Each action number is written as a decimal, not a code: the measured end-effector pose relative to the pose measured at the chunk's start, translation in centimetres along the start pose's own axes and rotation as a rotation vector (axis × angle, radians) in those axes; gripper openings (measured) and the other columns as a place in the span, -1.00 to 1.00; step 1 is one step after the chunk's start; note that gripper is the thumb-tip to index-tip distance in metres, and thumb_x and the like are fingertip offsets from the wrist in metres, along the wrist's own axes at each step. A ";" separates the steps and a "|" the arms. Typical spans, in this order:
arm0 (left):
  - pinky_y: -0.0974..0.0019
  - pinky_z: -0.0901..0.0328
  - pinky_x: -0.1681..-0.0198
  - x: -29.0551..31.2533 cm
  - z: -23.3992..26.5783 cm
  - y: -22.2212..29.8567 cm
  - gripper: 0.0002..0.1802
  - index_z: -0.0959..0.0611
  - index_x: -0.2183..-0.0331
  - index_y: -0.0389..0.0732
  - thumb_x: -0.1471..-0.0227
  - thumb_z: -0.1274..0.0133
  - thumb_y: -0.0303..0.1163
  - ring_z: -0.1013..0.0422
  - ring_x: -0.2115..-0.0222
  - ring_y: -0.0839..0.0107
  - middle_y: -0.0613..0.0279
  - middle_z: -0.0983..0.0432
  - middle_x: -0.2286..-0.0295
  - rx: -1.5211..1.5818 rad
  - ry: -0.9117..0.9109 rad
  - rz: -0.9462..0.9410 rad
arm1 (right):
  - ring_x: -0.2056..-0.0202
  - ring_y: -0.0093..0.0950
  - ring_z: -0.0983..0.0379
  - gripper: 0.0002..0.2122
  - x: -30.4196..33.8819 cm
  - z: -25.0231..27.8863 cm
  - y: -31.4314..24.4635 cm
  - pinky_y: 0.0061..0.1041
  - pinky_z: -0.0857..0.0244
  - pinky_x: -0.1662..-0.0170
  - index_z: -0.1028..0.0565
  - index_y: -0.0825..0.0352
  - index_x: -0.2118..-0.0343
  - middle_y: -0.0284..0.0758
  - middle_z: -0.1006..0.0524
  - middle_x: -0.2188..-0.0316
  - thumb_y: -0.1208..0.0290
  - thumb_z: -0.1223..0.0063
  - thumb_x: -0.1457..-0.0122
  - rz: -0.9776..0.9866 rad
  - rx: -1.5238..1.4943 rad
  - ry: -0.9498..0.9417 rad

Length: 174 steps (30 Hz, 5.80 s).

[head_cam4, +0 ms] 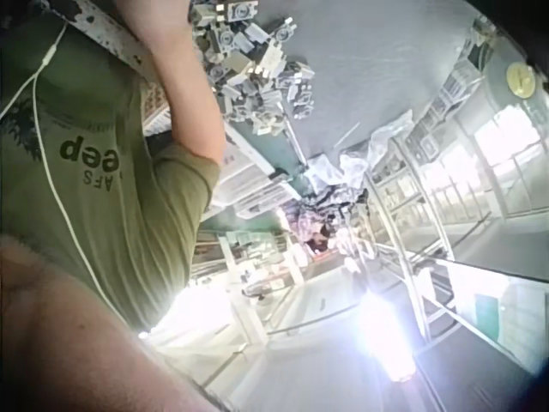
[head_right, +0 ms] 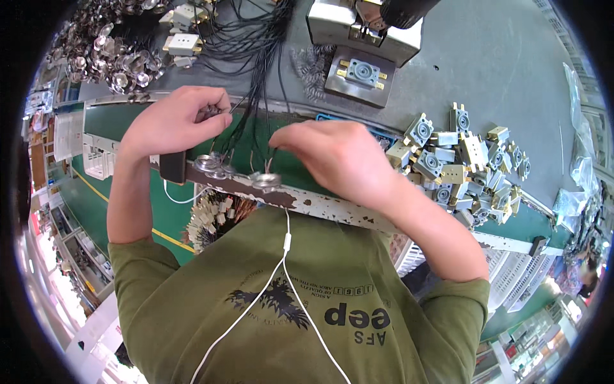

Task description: Assembling small mechanical and electronic components on a factory assembly line using a power screwdriver.

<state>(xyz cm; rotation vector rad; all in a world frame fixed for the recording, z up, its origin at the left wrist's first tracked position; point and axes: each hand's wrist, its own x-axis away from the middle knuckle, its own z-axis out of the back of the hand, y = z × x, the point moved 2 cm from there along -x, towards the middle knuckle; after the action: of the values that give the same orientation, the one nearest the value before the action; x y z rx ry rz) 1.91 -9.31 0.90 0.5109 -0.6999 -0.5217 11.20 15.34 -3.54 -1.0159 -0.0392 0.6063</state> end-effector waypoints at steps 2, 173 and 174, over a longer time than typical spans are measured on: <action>0.24 -0.21 0.52 -0.1 -0.3 0.2 -0.77 -0.57 0.35 -0.29 -0.16 -0.13 -0.30 -0.28 0.63 0.41 0.20 -0.39 0.66 -0.089 -0.024 0.003 | 0.14 -0.38 -0.67 -0.79 0.4 0.8 -0.3 -0.42 -0.54 0.06 -0.57 0.40 0.10 -0.22 -0.69 0.19 0.69 -0.11 -0.20 -0.132 -0.111 0.021; 0.04 -0.44 0.14 -12.7 -3.3 6.9 -0.63 -0.67 -0.02 0.01 -0.18 -0.15 -0.19 -0.56 0.21 0.03 0.04 -0.65 0.28 -0.250 0.148 -0.493 | 0.24 -0.47 -0.56 -0.76 -4.9 16.9 4.2 -0.48 -0.45 0.19 -0.47 0.43 -0.01 -0.16 -0.60 0.18 0.47 -0.06 -0.34 0.255 0.048 0.928; 0.04 -0.44 0.15 -12.6 -3.5 6.7 -0.62 -0.66 -0.04 0.02 -0.19 -0.14 -0.18 -0.56 0.21 0.04 0.05 -0.65 0.28 -0.260 0.176 -0.485 | 0.26 -0.48 -0.56 -0.76 -6.2 17.4 4.5 -0.49 -0.44 0.21 -0.47 0.43 0.00 -0.17 -0.60 0.19 0.47 -0.08 -0.33 0.257 0.036 0.945</action>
<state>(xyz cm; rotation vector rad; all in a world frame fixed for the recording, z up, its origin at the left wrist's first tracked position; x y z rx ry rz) -1.98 4.30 -3.28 0.4743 -0.3277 -0.9950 -1.36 27.68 3.73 -1.1966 0.9408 0.3050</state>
